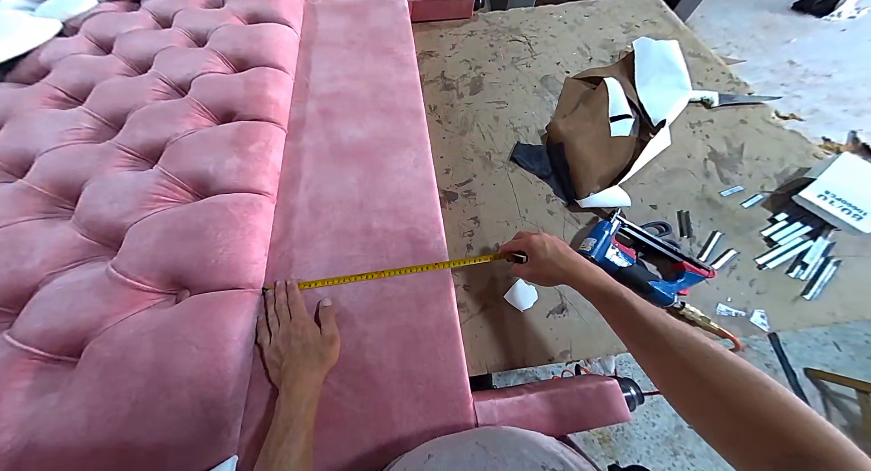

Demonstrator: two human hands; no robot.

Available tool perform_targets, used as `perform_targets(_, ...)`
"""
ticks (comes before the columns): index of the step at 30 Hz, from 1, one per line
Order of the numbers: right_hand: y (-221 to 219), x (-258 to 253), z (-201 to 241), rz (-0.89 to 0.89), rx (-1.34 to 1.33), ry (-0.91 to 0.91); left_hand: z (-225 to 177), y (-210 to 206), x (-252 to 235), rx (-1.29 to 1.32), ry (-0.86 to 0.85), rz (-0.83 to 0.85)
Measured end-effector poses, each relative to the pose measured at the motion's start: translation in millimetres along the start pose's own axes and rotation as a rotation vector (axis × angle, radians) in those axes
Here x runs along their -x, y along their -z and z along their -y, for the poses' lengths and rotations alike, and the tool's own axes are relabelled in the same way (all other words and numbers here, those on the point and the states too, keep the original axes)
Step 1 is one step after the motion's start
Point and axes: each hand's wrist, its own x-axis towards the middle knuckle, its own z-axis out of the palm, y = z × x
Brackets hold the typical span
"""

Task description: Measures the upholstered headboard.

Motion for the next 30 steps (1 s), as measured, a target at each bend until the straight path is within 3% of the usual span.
perform_targets(14,10.2,1.5,0.6,-0.022,0.043,0.049,-5.7,3.7,-2.6,0.018,0.077,-0.023)
perform_targets(16,8.6,1.6,-2.0,-0.026,0.048,0.035,-5.1,3.8,2.6,0.093,0.016,-0.118)
perform_targets(19,11.3,5.0,2.0,-0.006,0.053,0.006,-10.8,24.0,24.0,0.274,-0.228,-0.269)
perform_targets(22,13.7,8.9,8.4,0.03,0.07,-0.009,-8.2,42.2,38.8,0.519,-0.477,-0.218)
perform_targets(26,24.5,10.4,16.1,0.017,0.094,-0.044,46.0,27.6,32.9,0.501,-0.358,-0.267)
perform_targets(28,26.5,10.0,17.4,0.026,0.102,-0.06,36.5,38.9,33.4,0.527,-0.383,-0.304)
perform_targets(30,26.8,10.0,17.7,0.035,0.105,-0.07,20.4,53.0,36.2,0.591,-0.507,-0.237)
